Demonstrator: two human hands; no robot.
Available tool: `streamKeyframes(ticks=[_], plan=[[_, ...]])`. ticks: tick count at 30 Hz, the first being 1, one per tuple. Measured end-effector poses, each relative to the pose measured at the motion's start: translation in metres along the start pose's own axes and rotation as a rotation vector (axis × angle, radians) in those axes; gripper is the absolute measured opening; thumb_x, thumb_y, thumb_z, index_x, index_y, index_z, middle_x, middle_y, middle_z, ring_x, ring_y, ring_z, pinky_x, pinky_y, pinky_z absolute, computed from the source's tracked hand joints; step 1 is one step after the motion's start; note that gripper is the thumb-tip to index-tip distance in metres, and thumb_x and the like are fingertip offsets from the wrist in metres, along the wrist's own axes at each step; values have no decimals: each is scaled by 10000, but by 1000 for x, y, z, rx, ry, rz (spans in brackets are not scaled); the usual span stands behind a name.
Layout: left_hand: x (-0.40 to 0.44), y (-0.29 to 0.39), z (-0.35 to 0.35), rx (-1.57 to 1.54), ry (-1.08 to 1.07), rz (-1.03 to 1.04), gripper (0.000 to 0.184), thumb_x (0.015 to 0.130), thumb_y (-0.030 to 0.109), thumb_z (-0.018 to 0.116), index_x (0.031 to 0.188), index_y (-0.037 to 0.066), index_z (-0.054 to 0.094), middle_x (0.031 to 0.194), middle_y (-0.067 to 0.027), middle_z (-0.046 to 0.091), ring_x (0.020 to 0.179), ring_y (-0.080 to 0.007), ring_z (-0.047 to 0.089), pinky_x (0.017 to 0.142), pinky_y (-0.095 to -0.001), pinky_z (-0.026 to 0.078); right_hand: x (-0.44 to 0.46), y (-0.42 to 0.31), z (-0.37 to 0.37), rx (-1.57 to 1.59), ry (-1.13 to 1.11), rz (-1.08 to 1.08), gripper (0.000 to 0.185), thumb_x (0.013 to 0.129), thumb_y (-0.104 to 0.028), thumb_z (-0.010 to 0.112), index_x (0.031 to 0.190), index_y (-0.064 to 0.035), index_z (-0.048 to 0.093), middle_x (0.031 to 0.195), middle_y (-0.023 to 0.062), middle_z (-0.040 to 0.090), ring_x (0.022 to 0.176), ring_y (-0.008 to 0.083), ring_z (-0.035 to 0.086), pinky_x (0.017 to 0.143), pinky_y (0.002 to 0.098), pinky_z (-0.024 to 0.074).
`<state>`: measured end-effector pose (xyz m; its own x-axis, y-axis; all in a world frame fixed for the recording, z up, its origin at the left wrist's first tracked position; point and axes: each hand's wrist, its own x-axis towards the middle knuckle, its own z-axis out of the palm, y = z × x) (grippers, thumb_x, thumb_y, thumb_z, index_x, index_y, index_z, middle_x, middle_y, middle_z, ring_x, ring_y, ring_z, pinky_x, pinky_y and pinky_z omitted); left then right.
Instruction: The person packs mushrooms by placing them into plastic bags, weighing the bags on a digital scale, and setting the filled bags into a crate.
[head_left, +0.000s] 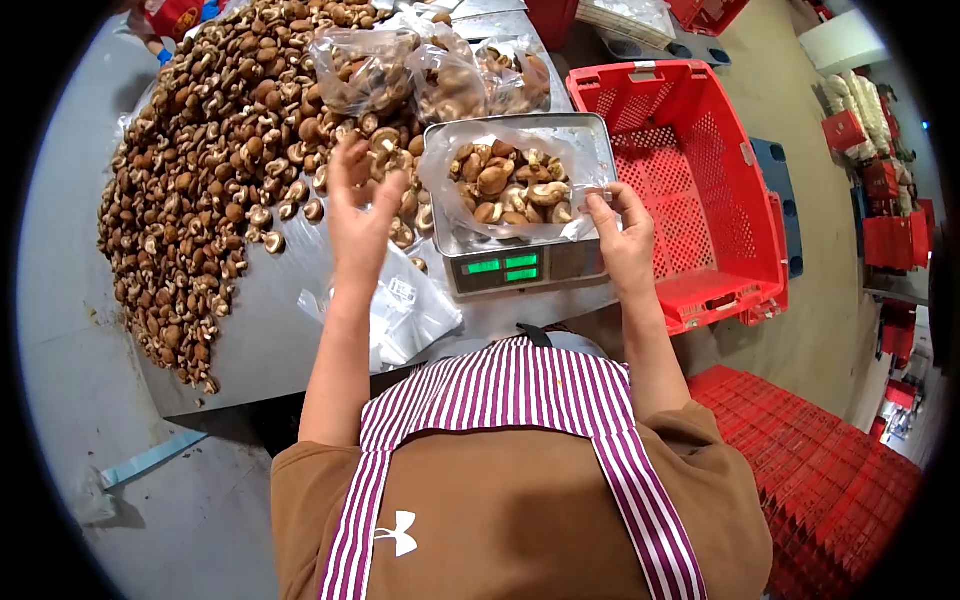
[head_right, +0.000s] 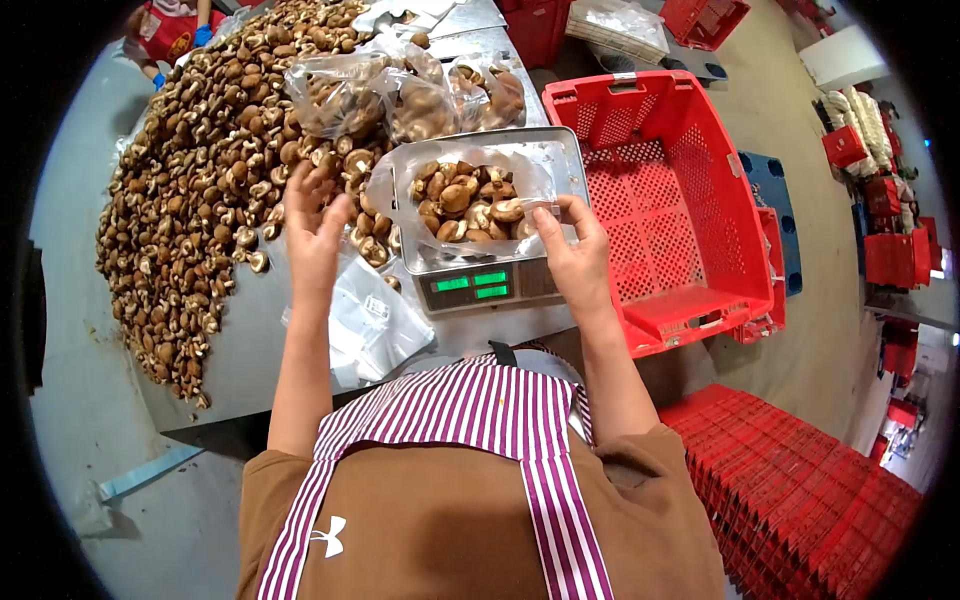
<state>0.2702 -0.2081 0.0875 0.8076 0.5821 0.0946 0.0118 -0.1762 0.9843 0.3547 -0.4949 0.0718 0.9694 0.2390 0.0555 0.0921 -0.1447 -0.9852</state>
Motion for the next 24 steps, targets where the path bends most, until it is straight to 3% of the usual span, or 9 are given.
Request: streamKeyframes(ticks=[6,8,11,15,16,18,20,22,24], plan=[[-18,-11,29,642,-217,141,515,758,317,810,1124,4,628,1096,-108,651,951,-193,618,815,-370,500,2,-6,10,-256,19,-147,274,897,-184,709,1038,36,626,856,59,661,801,147,602,747,302,485],[-9,-26,35,615,-187,252,341,817,267,783,1006,6,674,993,-57,681,848,-148,617,762,-326,495,7,-2,12,-541,-19,-189,264,908,-183,699,1036,36,624,854,47,662,791,135,603,739,288,485],[2,-24,46,-177,-276,-42,132,945,127,656,976,4,694,891,-2,704,820,-49,603,758,-225,473,17,-5,20,-165,17,-20,196,943,-166,655,979,23,621,842,30,655,779,121,603,725,268,481],[11,14,32,-295,-449,9,138,966,125,622,917,0,657,931,-81,726,821,-100,645,791,-261,504,18,-53,26,172,106,-88,144,988,-113,562,907,-3,608,841,24,646,789,94,589,733,252,475],[11,7,31,-316,-428,-1,168,951,135,625,1013,-7,690,790,-25,673,682,-84,612,644,-255,491,18,-50,26,168,118,-97,144,988,-113,562,907,-3,608,841,24,646,789,94,589,733,252,475],[12,-8,19,-382,-483,-138,204,955,143,621,1085,-5,674,792,-22,670,631,-83,600,586,-250,492,15,-30,25,1,107,-36,150,989,-120,557,915,1,610,843,17,648,809,103,596,758,258,478],[7,-22,10,-387,-533,-216,356,966,109,594,1309,13,590,910,-41,689,588,-86,590,555,-252,507,7,-25,30,-37,127,34,106,968,-89,574,956,12,602,893,50,649,854,153,612,805,287,488],[-2,-28,10,-479,-530,-244,402,967,88,583,1363,28,554,1043,-70,674,610,-97,601,558,-258,521,-6,-31,42,-325,389,-258,110,930,-32,588,1026,22,596,968,97,644,905,207,619,839,318,494],[-9,-33,15,-488,-501,-220,412,967,81,580,1374,31,543,1108,-83,657,621,-100,604,551,-259,523,-17,-57,47,-398,394,-324,186,904,5,589,1089,22,588,1032,135,637,954,248,622,880,345,491]])
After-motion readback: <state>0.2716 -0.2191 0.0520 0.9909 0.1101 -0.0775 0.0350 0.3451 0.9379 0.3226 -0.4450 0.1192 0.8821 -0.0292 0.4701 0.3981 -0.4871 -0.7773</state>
